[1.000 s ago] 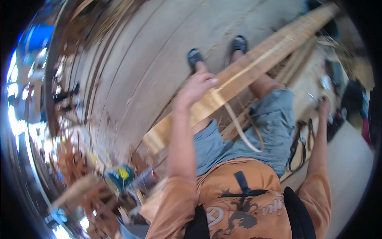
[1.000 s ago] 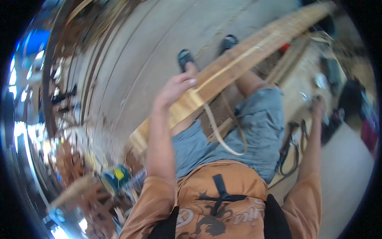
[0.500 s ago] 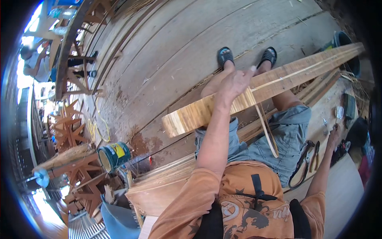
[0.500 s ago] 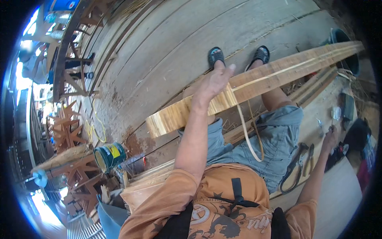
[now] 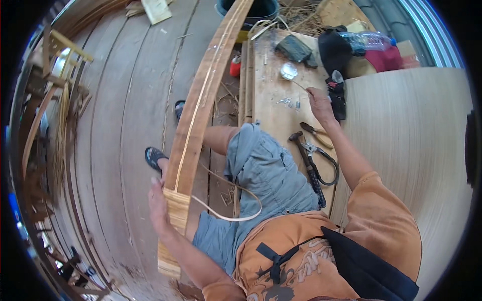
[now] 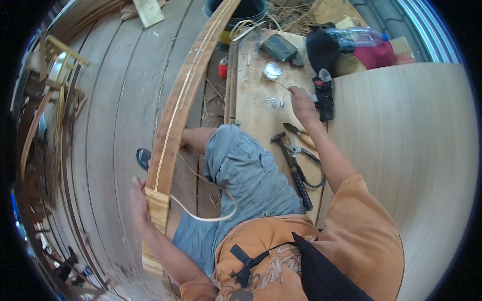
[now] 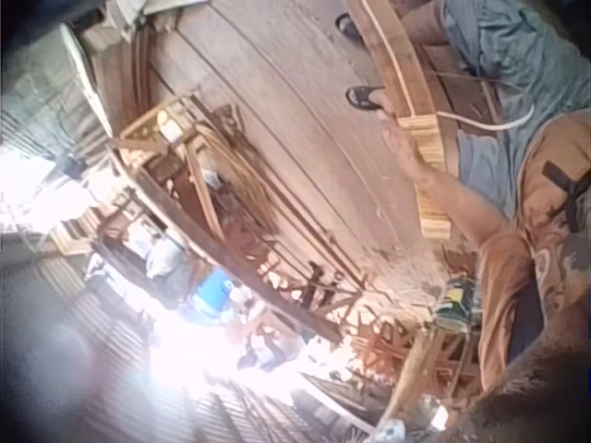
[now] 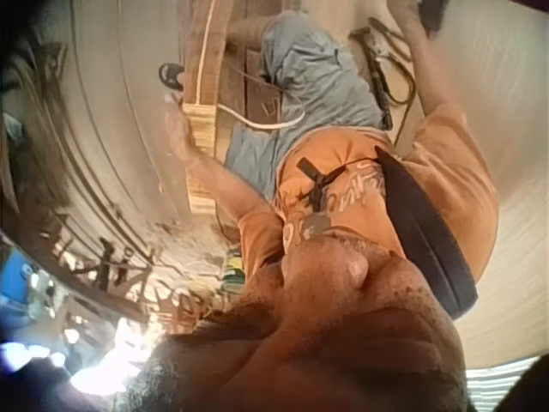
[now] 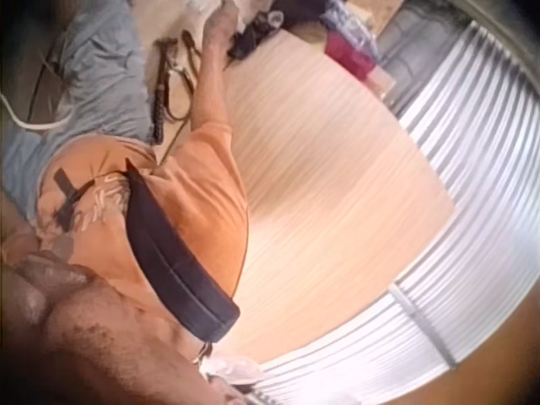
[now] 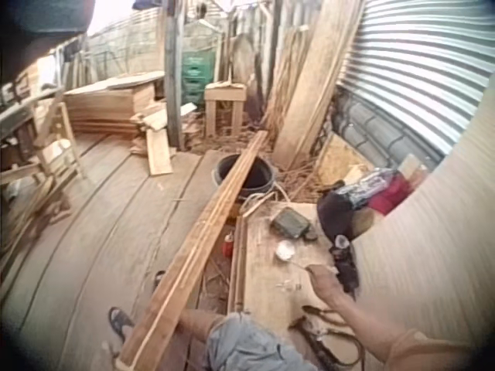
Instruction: Weaving and securing bamboo strips onto a furniture frame using glue and a hammer.
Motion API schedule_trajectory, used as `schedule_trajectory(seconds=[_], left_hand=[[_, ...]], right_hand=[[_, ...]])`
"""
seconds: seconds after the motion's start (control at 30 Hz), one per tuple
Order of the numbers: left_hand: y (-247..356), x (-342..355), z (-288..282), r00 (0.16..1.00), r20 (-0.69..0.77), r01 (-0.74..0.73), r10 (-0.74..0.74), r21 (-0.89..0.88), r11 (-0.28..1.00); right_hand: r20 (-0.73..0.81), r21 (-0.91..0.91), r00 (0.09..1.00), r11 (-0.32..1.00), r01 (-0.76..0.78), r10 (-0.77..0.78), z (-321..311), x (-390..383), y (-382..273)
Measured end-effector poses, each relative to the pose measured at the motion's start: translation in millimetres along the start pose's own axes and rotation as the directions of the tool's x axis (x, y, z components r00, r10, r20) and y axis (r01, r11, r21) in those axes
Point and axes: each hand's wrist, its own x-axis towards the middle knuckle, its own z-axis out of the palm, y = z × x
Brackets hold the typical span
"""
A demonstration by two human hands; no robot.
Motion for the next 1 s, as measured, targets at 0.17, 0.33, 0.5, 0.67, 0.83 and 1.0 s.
schedule_trajectory(seconds=[0.17, 0.33, 0.5, 0.67, 0.83, 1.0], left_hand=[[-12.2, 4.8, -4.9, 0.997, 0.078, 0.024, -0.011, -0.158, 0.987], [-14.1, 4.5, -9.9, 0.991, 0.125, 0.078, -0.037, -0.338, 0.938], [-6.1, 0.3, -8.5, 0.985, 0.173, 0.09, -0.031, -0.347, 0.933], [-3.0, -1.7, -6.6, 0.977, 0.215, 0.105, -0.01, -0.433, 0.895], [-10.8, 2.2, -8.8, 0.987, 0.156, 0.091, -0.034, -0.378, 0.921], [-20.6, 6.9, -14.3, 0.987, 0.149, 0.108, -0.059, -0.348, 0.931]], right_hand=[[-0.039, -0.111, 0.998, 0.993, -0.043, 0.039, -13.6, 38.3, -20.2], [0.077, -0.358, 0.993, 0.932, -0.053, 0.086, -13.4, 76.6, -36.0], [0.207, -0.41, 0.97, 0.911, -0.033, 0.129, -16.0, 92.4, -48.5], [0.26, -0.398, 0.955, 0.917, -0.028, 0.142, -28.2, 100.8, -40.6], [0.323, -0.253, 0.911, 0.951, -0.178, 0.256, -47.0, 105.5, -34.3], [0.357, -0.201, 0.888, 0.952, -0.23, 0.29, -53.0, 107.4, -24.5]])
